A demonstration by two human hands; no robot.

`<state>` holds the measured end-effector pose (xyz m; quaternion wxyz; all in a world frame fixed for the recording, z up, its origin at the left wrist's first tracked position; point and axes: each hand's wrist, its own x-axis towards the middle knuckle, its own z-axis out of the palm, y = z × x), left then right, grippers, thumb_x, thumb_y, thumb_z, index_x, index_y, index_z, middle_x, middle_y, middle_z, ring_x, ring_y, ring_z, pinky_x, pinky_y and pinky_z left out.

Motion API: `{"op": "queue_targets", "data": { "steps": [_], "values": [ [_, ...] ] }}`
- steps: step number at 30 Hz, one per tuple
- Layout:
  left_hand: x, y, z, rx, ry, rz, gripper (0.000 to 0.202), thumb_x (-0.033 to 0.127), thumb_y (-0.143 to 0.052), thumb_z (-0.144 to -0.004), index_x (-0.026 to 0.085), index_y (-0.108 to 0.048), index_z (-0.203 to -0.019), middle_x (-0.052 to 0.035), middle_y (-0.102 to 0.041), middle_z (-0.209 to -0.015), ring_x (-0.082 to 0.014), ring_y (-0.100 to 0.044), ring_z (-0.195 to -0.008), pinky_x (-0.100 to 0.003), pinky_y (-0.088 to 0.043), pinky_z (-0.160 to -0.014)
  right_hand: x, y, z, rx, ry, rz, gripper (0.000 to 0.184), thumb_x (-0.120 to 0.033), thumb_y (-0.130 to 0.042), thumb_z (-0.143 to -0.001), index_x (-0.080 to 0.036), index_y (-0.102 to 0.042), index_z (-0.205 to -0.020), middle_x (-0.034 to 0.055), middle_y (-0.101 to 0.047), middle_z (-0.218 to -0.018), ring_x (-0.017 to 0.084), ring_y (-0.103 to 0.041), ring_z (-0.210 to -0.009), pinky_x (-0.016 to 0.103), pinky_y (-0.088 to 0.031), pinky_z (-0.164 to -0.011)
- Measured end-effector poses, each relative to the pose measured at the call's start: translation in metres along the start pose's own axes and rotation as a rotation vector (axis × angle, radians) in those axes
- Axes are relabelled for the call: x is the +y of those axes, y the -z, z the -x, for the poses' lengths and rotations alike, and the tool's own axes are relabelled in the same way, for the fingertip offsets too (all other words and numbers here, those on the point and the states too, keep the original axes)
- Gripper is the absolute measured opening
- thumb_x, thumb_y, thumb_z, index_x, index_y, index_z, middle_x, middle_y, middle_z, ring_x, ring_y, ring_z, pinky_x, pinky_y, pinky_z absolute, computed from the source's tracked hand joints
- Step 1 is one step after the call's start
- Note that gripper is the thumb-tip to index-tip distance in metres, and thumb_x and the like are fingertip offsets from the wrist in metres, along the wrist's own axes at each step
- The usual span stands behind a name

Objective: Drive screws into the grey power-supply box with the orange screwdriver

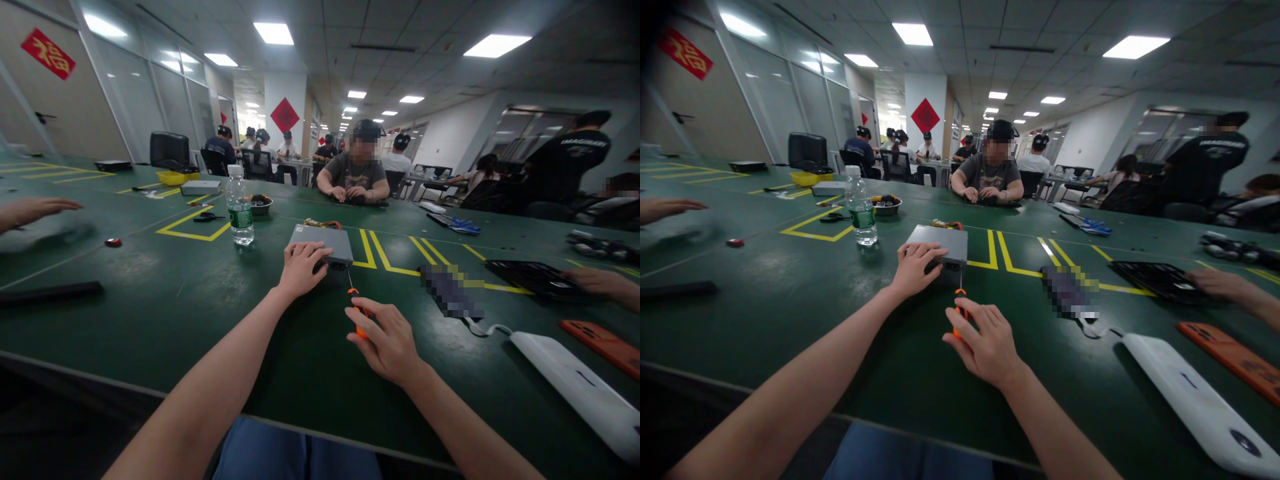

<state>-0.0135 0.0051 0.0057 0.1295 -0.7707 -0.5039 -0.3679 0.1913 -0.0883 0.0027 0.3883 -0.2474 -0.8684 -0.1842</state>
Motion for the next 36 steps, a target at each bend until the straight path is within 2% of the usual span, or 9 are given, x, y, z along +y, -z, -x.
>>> {"op": "queue_targets", "data": {
  "steps": [6, 13, 17, 23, 31, 36],
  "values": [
    [0.0002, -0.0002, -0.0004, 0.001, 0.000, 0.007, 0.031, 0.030, -0.050, -0.082, 0.033, -0.054, -0.113, 0.0011, -0.055, -0.122, -0.0214, -0.044, -0.112, -0.042, -0.023, -0.097, 0.0043, -0.0032, 0.0041, 0.059, -0.138, -0.098, 0.017, -0.024, -0.054, -0.083, -0.019, -0.049, -0.098, 0.0124, -0.058, -0.103, 0.020, -0.060, -0.088, 0.032, -0.051, -0.070],
    [0.0011, 0.0001, -0.0009, -0.009, 0.016, 0.006, 0.033, 0.029, -0.051, -0.081, 0.034, -0.054, -0.114, 0.0005, -0.055, -0.121, -0.0222, -0.044, -0.113, -0.042, -0.023, -0.097, 0.0016, 0.0020, 0.0022, -0.062, -0.081, -0.118, 0.028, -0.024, -0.043, -0.085, -0.016, -0.049, -0.111, 0.0154, -0.053, -0.113, 0.023, -0.058, -0.097, 0.034, -0.051, -0.073],
    [0.0009, 0.0000, -0.0010, -0.005, 0.010, 0.003, 0.032, 0.030, -0.051, -0.082, 0.034, -0.054, -0.113, 0.0010, -0.055, -0.121, -0.0219, -0.044, -0.113, -0.042, -0.023, -0.097, 0.0018, 0.0034, 0.0008, -0.028, -0.043, -0.087, 0.026, -0.023, -0.046, -0.086, -0.019, -0.053, -0.112, 0.0144, -0.055, -0.116, 0.022, -0.059, -0.096, 0.036, -0.050, -0.074],
    [0.0010, 0.0008, -0.0010, -0.004, 0.002, -0.004, 0.031, 0.030, -0.050, -0.082, 0.033, -0.054, -0.113, 0.0008, -0.055, -0.122, -0.0218, -0.044, -0.113, -0.041, -0.023, -0.097, -0.0004, 0.0040, -0.0022, -0.021, -0.046, -0.175, 0.031, -0.025, -0.053, -0.085, -0.015, -0.051, -0.115, 0.0154, -0.057, -0.116, 0.022, -0.058, -0.099, 0.036, -0.050, -0.077],
    [0.0010, 0.0007, -0.0011, -0.015, 0.007, -0.006, 0.032, 0.030, -0.051, -0.082, 0.034, -0.053, -0.114, 0.0007, -0.055, -0.122, -0.0220, -0.043, -0.114, -0.042, -0.023, -0.097, 0.0037, 0.0036, 0.0013, 0.104, -0.105, -0.095, 0.024, -0.019, -0.042, -0.089, -0.018, -0.053, -0.111, 0.0144, -0.058, -0.108, 0.021, -0.060, -0.090, 0.034, -0.049, -0.069],
    [0.0012, 0.0007, -0.0014, -0.020, 0.005, -0.008, 0.032, 0.030, -0.050, -0.082, 0.033, -0.053, -0.114, 0.0005, -0.054, -0.123, -0.0223, -0.043, -0.114, -0.042, -0.023, -0.097, 0.0055, 0.0034, 0.0064, 0.019, -0.125, -0.120, 0.022, -0.022, -0.044, -0.088, -0.017, -0.052, -0.108, 0.0151, -0.052, -0.113, 0.022, -0.057, -0.094, 0.033, -0.050, -0.071]
  ]
}}
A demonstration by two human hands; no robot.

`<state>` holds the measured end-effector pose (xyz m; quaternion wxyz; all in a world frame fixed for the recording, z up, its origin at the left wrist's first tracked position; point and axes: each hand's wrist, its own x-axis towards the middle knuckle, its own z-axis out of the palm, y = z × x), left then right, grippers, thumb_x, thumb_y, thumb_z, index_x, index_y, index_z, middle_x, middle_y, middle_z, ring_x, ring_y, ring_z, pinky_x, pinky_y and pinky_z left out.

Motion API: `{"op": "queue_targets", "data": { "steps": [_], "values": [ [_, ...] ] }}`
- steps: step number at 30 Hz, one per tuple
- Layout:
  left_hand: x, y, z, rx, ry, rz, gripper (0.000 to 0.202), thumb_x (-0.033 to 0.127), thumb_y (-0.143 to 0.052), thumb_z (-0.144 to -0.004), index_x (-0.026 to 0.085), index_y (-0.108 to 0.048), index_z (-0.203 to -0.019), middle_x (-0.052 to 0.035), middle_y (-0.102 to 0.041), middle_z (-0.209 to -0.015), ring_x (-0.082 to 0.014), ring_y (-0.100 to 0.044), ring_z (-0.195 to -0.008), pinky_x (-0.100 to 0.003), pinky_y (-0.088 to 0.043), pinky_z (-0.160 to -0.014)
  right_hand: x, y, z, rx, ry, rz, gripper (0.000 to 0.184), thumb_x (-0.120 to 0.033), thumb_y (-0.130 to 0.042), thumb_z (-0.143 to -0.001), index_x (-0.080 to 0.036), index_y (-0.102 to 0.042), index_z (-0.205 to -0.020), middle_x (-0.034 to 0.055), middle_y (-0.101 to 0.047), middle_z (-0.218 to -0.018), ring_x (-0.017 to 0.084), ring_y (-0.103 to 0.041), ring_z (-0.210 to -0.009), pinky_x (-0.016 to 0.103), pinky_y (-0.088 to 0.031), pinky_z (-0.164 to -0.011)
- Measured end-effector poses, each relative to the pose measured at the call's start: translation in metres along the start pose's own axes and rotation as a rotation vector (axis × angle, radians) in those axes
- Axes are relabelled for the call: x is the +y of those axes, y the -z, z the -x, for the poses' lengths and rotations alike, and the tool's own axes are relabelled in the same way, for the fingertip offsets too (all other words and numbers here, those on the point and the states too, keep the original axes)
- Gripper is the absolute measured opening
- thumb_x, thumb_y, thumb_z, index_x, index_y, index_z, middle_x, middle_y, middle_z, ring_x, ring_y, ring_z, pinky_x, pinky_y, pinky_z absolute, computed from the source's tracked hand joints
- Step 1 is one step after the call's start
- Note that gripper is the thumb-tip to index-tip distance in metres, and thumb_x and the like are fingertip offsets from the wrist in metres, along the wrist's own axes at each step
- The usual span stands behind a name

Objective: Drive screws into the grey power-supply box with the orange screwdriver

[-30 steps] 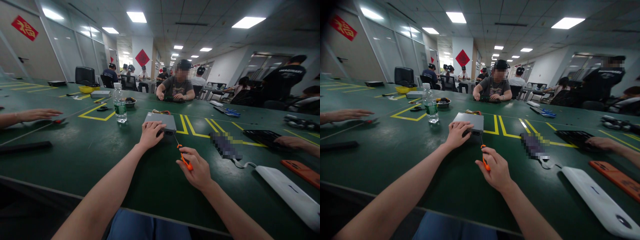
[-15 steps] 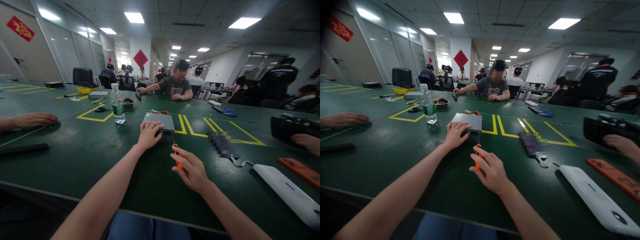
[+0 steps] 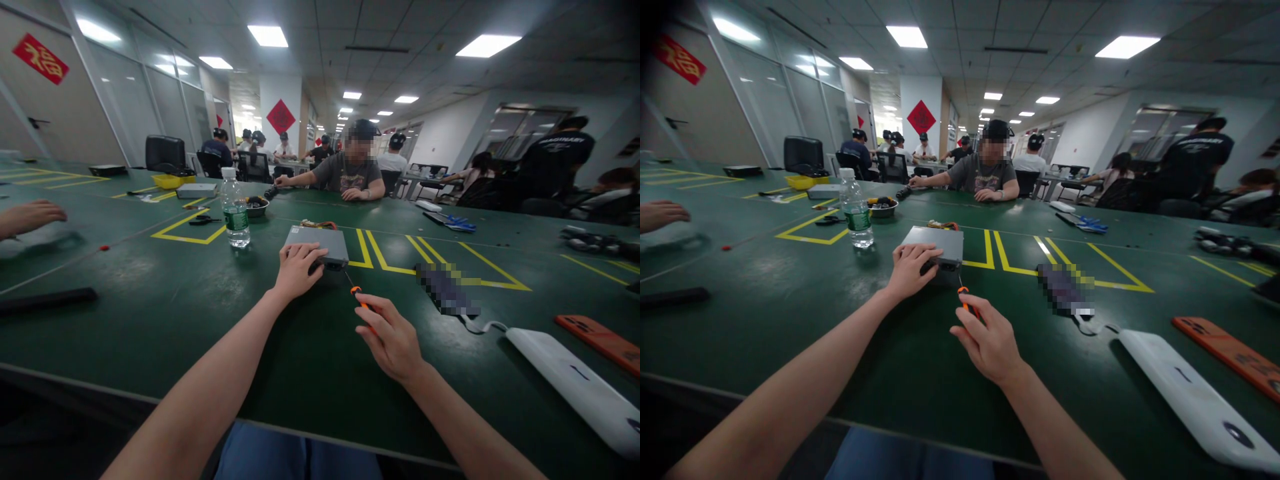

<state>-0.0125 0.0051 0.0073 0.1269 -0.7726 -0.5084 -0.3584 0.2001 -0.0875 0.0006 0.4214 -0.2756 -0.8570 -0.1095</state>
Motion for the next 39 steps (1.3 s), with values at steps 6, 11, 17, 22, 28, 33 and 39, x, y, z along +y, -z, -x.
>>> {"op": "queue_targets", "data": {
  "steps": [6, 11, 17, 22, 28, 33, 39],
  "values": [
    [-0.001, -0.001, 0.000, 0.008, 0.003, 0.004, 0.032, 0.030, -0.050, -0.082, 0.034, -0.054, -0.114, 0.0012, -0.055, -0.122, -0.0221, -0.044, -0.113, -0.042, -0.022, -0.098, -0.006, 0.000, -0.003, -0.063, 0.077, 0.026, 0.034, -0.023, -0.040, -0.089, -0.013, -0.043, -0.122, 0.0187, -0.049, -0.119, 0.024, -0.054, -0.103, 0.037, -0.050, -0.077],
    [-0.001, 0.000, 0.001, 0.019, -0.006, 0.009, 0.032, 0.031, -0.051, -0.082, 0.034, -0.054, -0.114, 0.0010, -0.055, -0.121, -0.0220, -0.044, -0.113, -0.042, -0.023, -0.097, -0.003, -0.005, -0.002, 0.000, 0.109, 0.091, 0.034, -0.029, -0.053, -0.085, -0.013, -0.047, -0.114, 0.0183, -0.055, -0.109, 0.024, -0.057, -0.096, 0.037, -0.051, -0.074],
    [-0.001, -0.001, 0.001, 0.012, -0.003, 0.002, 0.032, 0.030, -0.050, -0.082, 0.034, -0.053, -0.114, 0.0007, -0.054, -0.122, -0.0219, -0.044, -0.113, -0.042, -0.022, -0.097, 0.001, -0.007, 0.000, -0.007, 0.098, 0.111, 0.025, -0.025, -0.053, -0.085, -0.014, -0.047, -0.106, 0.0177, -0.053, -0.110, 0.023, -0.057, -0.096, 0.035, -0.052, -0.075],
    [-0.001, 0.000, 0.000, 0.006, -0.001, 0.005, 0.032, 0.030, -0.051, -0.082, 0.033, -0.053, -0.114, 0.0012, -0.055, -0.122, -0.0215, -0.044, -0.113, -0.041, -0.023, -0.097, -0.002, -0.005, 0.000, -0.129, 0.113, 0.171, 0.028, -0.029, -0.045, -0.088, -0.015, -0.049, -0.112, 0.0194, -0.047, -0.115, 0.024, -0.056, -0.098, 0.035, -0.051, -0.074],
    [-0.001, -0.001, 0.001, 0.014, -0.002, -0.001, 0.032, 0.031, -0.050, -0.083, 0.033, -0.053, -0.114, 0.0010, -0.055, -0.122, -0.0215, -0.043, -0.113, -0.042, -0.023, -0.097, -0.005, -0.002, -0.004, -0.122, 0.133, 0.118, 0.033, -0.025, -0.039, -0.089, -0.012, -0.045, -0.118, 0.0217, -0.046, -0.121, 0.025, -0.054, -0.105, 0.037, -0.050, -0.077],
    [-0.002, -0.002, 0.001, 0.020, -0.009, 0.006, 0.031, 0.030, -0.050, -0.082, 0.033, -0.054, -0.113, 0.0010, -0.055, -0.122, -0.0215, -0.043, -0.113, -0.042, -0.023, -0.097, -0.003, -0.006, -0.002, -0.024, 0.143, 0.123, 0.026, -0.029, -0.051, -0.086, -0.015, -0.048, -0.107, 0.0191, -0.056, -0.113, 0.023, -0.059, -0.096, 0.035, -0.051, -0.071],
    [-0.002, -0.002, 0.001, 0.023, -0.002, 0.011, 0.032, 0.030, -0.051, -0.082, 0.033, -0.054, -0.114, 0.0008, -0.055, -0.121, -0.0216, -0.044, -0.112, -0.042, -0.022, -0.097, 0.001, -0.009, 0.000, -0.036, 0.106, 0.052, 0.031, -0.035, -0.055, -0.083, -0.014, -0.045, -0.103, 0.0196, -0.057, -0.110, 0.024, -0.059, -0.099, 0.036, -0.052, -0.075]
  ]
}}
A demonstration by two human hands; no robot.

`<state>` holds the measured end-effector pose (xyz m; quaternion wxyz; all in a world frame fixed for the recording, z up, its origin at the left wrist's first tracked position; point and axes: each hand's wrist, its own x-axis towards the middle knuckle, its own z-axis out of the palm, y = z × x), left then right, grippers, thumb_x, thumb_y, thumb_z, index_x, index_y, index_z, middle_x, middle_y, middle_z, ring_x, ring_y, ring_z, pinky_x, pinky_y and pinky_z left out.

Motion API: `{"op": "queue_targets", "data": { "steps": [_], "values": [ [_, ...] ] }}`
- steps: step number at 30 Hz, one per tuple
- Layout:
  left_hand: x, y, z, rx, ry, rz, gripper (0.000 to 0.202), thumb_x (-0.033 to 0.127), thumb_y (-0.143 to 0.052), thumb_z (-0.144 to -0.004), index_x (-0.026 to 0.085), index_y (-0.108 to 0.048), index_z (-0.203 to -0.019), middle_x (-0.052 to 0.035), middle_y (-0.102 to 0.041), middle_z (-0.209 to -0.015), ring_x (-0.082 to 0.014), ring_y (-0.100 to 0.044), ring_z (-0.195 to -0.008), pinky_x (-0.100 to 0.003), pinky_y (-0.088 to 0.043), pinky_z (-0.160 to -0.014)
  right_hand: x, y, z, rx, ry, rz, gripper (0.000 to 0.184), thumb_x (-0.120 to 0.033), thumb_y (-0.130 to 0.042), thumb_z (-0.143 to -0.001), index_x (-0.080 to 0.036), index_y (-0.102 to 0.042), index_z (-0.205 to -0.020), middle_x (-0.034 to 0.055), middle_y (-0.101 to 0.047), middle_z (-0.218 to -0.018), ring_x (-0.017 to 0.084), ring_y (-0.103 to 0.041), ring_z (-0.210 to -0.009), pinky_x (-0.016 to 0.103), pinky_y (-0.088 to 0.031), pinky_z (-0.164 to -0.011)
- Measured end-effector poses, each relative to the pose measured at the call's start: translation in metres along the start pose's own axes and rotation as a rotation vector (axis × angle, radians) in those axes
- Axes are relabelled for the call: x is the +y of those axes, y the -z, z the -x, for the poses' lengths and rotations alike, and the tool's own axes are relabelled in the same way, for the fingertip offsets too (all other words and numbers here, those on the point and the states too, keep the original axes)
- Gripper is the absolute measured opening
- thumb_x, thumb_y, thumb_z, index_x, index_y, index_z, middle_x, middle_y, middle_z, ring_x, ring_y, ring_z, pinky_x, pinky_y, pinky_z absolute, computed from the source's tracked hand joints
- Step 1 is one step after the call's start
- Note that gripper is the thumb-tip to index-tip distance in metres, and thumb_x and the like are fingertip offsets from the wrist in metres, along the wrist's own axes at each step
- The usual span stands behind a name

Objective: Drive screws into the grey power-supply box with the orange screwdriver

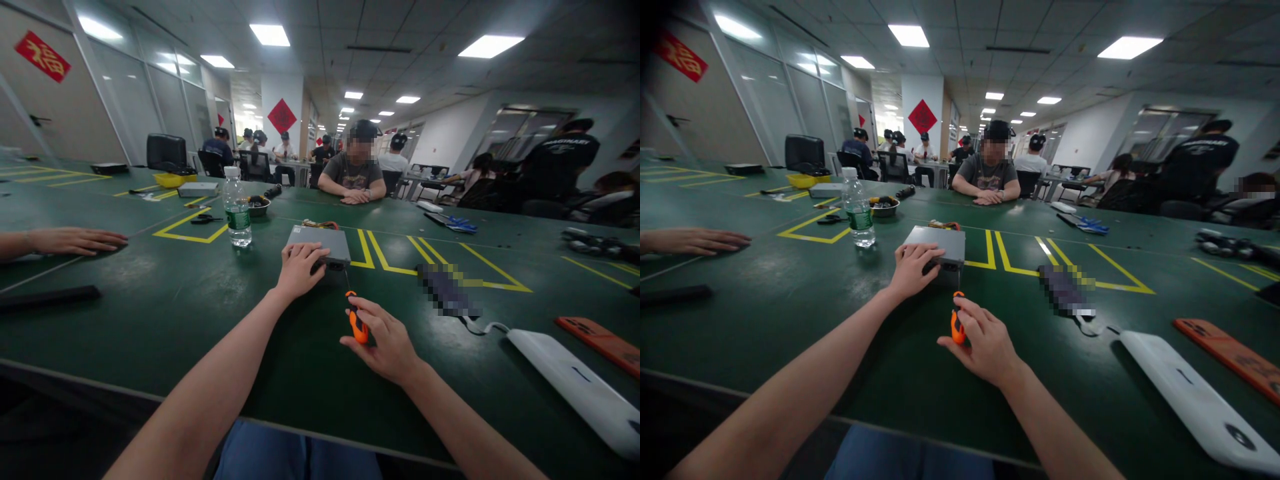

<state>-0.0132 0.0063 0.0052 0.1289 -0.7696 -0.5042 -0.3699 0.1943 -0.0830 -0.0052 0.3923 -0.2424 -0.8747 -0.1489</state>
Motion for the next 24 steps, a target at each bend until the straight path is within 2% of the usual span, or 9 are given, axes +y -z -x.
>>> {"op": "queue_targets", "data": {
  "steps": [4, 7, 9, 12, 16, 18, 21, 24],
  "values": [
    [0.0005, 0.0007, 0.0001, -0.005, -0.001, 0.003, 0.032, 0.029, -0.051, -0.082, 0.033, -0.054, -0.113, 0.0010, -0.055, -0.122, -0.0213, -0.044, -0.112, -0.042, -0.022, -0.097, -0.0035, 0.0037, -0.0037, -0.082, 0.040, 0.033, 0.032, -0.029, -0.044, -0.088, -0.012, -0.045, -0.115, 0.0202, -0.053, -0.115, 0.025, -0.056, -0.103, 0.037, -0.051, -0.077],
    [0.0005, 0.0006, 0.0002, 0.001, -0.002, 0.006, 0.031, 0.030, -0.051, -0.082, 0.033, -0.054, -0.113, 0.0014, -0.055, -0.121, -0.0211, -0.044, -0.113, -0.041, -0.022, -0.097, -0.0059, 0.0061, -0.0056, -0.098, 0.083, 0.099, 0.031, -0.028, -0.046, -0.088, -0.014, -0.049, -0.116, 0.0190, -0.054, -0.117, 0.023, -0.060, -0.093, 0.036, -0.050, -0.074],
    [0.0004, 0.0005, 0.0003, -0.003, -0.002, 0.006, 0.032, 0.030, -0.051, -0.082, 0.033, -0.054, -0.113, 0.0013, -0.055, -0.122, -0.0212, -0.044, -0.113, -0.041, -0.023, -0.097, -0.0064, 0.0061, -0.0059, -0.072, 0.086, 0.099, 0.031, -0.029, -0.049, -0.087, -0.015, -0.051, -0.114, 0.0183, -0.055, -0.116, 0.021, -0.061, -0.087, 0.036, -0.050, -0.072],
    [0.0003, 0.0008, 0.0003, -0.006, 0.001, 0.004, 0.031, 0.030, -0.051, -0.082, 0.034, -0.054, -0.113, 0.0011, -0.054, -0.122, -0.0213, -0.044, -0.113, -0.041, -0.023, -0.098, -0.0052, 0.0041, -0.0047, 0.001, 0.035, 0.027, 0.030, -0.029, -0.053, -0.085, -0.014, -0.049, -0.111, 0.0182, -0.058, -0.112, 0.022, -0.061, -0.091, 0.035, -0.051, -0.073],
    [0.0009, 0.0022, 0.0001, -0.014, 0.006, 0.004, 0.032, 0.030, -0.051, -0.082, 0.033, -0.054, -0.113, 0.0010, -0.054, -0.122, -0.0216, -0.043, -0.113, -0.042, -0.023, -0.098, -0.0020, 0.0019, -0.0017, 0.051, -0.046, -0.041, 0.018, -0.029, -0.053, -0.085, -0.017, -0.046, -0.097, 0.0157, -0.059, -0.106, 0.021, -0.063, -0.090, 0.034, -0.054, -0.071],
    [0.0011, 0.0027, 0.0001, -0.013, 0.004, 0.006, 0.032, 0.029, -0.050, -0.082, 0.033, -0.054, -0.113, 0.0009, -0.054, -0.122, -0.0216, -0.043, -0.113, -0.041, -0.023, -0.097, -0.0014, 0.0017, -0.0010, 0.038, -0.059, -0.045, 0.018, -0.029, -0.053, -0.085, -0.018, -0.044, -0.097, 0.0153, -0.058, -0.105, 0.021, -0.063, -0.090, 0.034, -0.054, -0.071],
    [0.0007, 0.0020, 0.0000, -0.006, -0.007, 0.006, 0.032, 0.029, -0.050, -0.082, 0.033, -0.053, -0.113, 0.0008, -0.055, -0.122, -0.0217, -0.043, -0.113, -0.042, -0.023, -0.097, -0.0024, 0.0004, -0.0008, -0.025, -0.026, -0.026, 0.025, -0.028, -0.050, -0.086, -0.016, -0.042, -0.106, 0.0172, -0.053, -0.110, 0.022, -0.060, -0.095, 0.035, -0.054, -0.073],
    [-0.0001, 0.0006, -0.0001, 0.001, -0.006, 0.004, 0.032, 0.029, -0.051, -0.081, 0.033, -0.053, -0.113, 0.0012, -0.055, -0.121, -0.0214, -0.044, -0.112, -0.041, -0.023, -0.097, -0.0022, -0.0028, 0.0006, -0.100, 0.021, 0.071, 0.028, -0.019, -0.046, -0.086, -0.016, -0.043, -0.114, 0.0173, -0.050, -0.115, 0.022, -0.058, -0.097, 0.034, -0.053, -0.074]
  ]
}}
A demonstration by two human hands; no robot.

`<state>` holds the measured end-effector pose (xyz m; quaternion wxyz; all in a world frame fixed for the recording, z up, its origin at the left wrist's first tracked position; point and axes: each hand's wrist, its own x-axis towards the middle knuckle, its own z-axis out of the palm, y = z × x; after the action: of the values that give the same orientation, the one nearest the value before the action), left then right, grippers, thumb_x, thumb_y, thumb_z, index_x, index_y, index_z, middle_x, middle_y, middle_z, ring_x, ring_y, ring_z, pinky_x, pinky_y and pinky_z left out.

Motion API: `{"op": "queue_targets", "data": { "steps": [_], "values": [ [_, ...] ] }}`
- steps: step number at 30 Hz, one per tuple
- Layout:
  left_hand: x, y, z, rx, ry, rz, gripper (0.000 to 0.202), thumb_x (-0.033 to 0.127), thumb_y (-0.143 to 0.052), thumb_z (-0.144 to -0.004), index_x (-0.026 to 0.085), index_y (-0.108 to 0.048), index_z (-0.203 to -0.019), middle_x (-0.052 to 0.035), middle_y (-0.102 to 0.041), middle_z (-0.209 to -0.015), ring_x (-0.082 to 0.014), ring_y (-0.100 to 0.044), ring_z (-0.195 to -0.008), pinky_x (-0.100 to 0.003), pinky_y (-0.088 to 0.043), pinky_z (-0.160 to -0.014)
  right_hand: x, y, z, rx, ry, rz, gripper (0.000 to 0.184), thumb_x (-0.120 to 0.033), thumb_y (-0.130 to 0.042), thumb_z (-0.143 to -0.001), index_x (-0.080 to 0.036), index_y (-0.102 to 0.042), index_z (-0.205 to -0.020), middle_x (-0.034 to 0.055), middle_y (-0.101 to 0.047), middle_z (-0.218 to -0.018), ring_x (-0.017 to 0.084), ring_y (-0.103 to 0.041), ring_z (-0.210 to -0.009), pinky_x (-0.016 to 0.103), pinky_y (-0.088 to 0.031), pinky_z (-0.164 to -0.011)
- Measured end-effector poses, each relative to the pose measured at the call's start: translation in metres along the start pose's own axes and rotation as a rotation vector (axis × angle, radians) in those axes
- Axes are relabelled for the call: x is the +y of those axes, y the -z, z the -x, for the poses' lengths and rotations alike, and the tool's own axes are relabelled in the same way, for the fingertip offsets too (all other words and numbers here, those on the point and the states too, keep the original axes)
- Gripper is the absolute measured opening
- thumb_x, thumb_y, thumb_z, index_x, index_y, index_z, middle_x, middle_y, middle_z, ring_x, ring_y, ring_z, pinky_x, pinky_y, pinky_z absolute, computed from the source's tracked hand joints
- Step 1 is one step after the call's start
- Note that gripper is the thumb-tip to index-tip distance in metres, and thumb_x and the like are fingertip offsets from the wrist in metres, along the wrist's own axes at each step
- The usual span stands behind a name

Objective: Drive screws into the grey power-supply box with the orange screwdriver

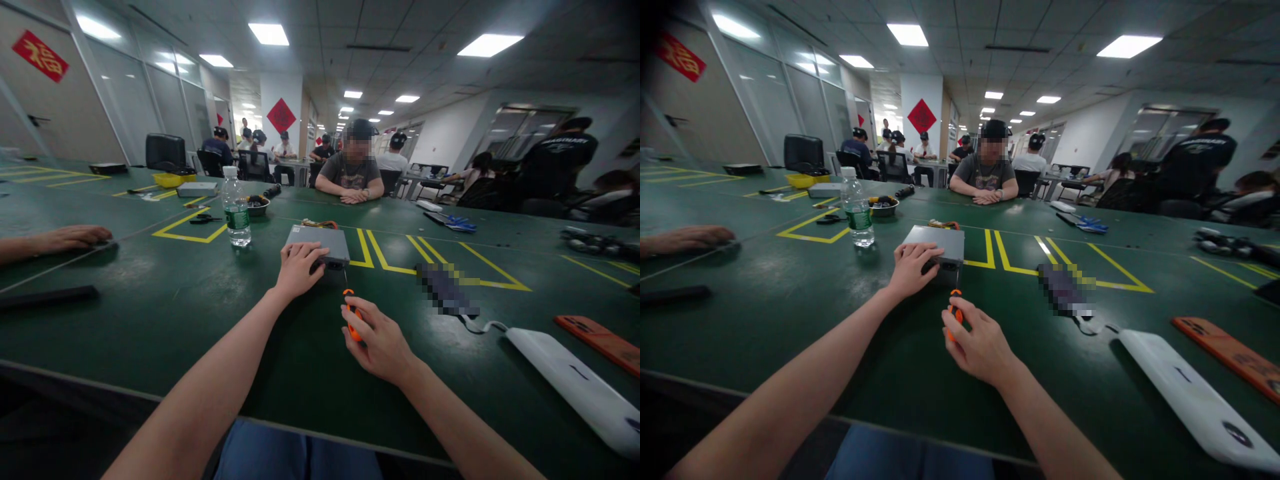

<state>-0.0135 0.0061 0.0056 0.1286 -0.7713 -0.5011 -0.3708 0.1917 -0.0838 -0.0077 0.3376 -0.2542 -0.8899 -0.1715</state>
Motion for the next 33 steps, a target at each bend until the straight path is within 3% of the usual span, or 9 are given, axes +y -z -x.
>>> {"op": "queue_targets", "data": {
  "steps": [5, 12, 17, 22, 29, 33],
  "values": [
    [0.000, 0.000, 0.000, 0.004, -0.007, -0.001, 0.031, 0.029, -0.051, -0.082, 0.033, -0.053, -0.113, 0.0019, -0.055, -0.121, -0.0205, -0.044, -0.112, -0.041, -0.023, -0.097, 0.005, -0.001, 0.002, 0.072, 0.015, 0.160, 0.027, -0.015, -0.053, -0.084, -0.017, -0.050, -0.111, 0.0146, -0.055, -0.108, 0.017, -0.061, -0.087, 0.027, -0.053, -0.070],
    [0.002, 0.002, 0.000, -0.014, 0.019, 0.006, 0.031, 0.029, -0.050, -0.082, 0.033, -0.054, -0.113, 0.0011, -0.055, -0.122, -0.0212, -0.043, -0.113, -0.041, -0.022, -0.098, 0.007, 0.003, -0.008, 0.232, 0.057, 0.259, 0.008, -0.025, -0.060, -0.082, -0.019, -0.056, -0.082, 0.0062, -0.059, -0.080, 0.014, -0.059, -0.071, 0.025, -0.051, -0.064],
    [0.001, 0.001, 0.000, -0.011, 0.016, 0.009, 0.032, 0.029, -0.050, -0.082, 0.034, -0.054, -0.113, 0.0012, -0.055, -0.121, -0.0214, -0.043, -0.113, -0.042, -0.022, -0.098, 0.005, 0.002, -0.006, 0.144, 0.040, 0.206, 0.010, -0.028, -0.056, -0.084, -0.018, -0.056, -0.086, 0.0102, -0.058, -0.091, 0.017, -0.060, -0.082, 0.028, -0.052, -0.068],
    [0.001, 0.001, 0.000, -0.014, 0.013, 0.006, 0.031, 0.030, -0.050, -0.082, 0.033, -0.054, -0.113, 0.0010, -0.055, -0.122, -0.0215, -0.043, -0.113, -0.042, -0.022, -0.098, 0.001, 0.006, -0.005, 0.023, -0.022, 0.059, 0.027, -0.032, -0.044, -0.087, -0.013, -0.053, -0.104, 0.0169, -0.051, -0.106, 0.021, -0.059, -0.089, 0.032, -0.053, -0.069],
    [0.001, 0.001, 0.000, -0.017, 0.017, 0.009, 0.033, 0.030, -0.051, -0.082, 0.034, -0.053, -0.114, 0.0012, -0.054, -0.122, -0.0215, -0.043, -0.113, -0.042, -0.023, -0.097, 0.004, 0.006, -0.006, 0.171, 0.059, 0.216, 0.017, -0.029, -0.054, -0.084, -0.016, -0.058, -0.095, 0.0113, -0.058, -0.089, 0.019, -0.059, -0.077, 0.031, -0.051, -0.066],
    [0.002, 0.001, 0.000, -0.020, 0.019, -0.002, 0.032, 0.029, -0.050, -0.082, 0.034, -0.053, -0.114, 0.0006, -0.054, -0.123, -0.0220, -0.043, -0.114, -0.042, -0.022, -0.098, 0.004, 0.005, -0.003, 0.152, 0.017, 0.174, 0.011, -0.024, -0.050, -0.086, -0.017, -0.056, -0.092, 0.0129, -0.058, -0.101, 0.016, -0.061, -0.079, 0.024, -0.050, -0.061]
  ]
}}
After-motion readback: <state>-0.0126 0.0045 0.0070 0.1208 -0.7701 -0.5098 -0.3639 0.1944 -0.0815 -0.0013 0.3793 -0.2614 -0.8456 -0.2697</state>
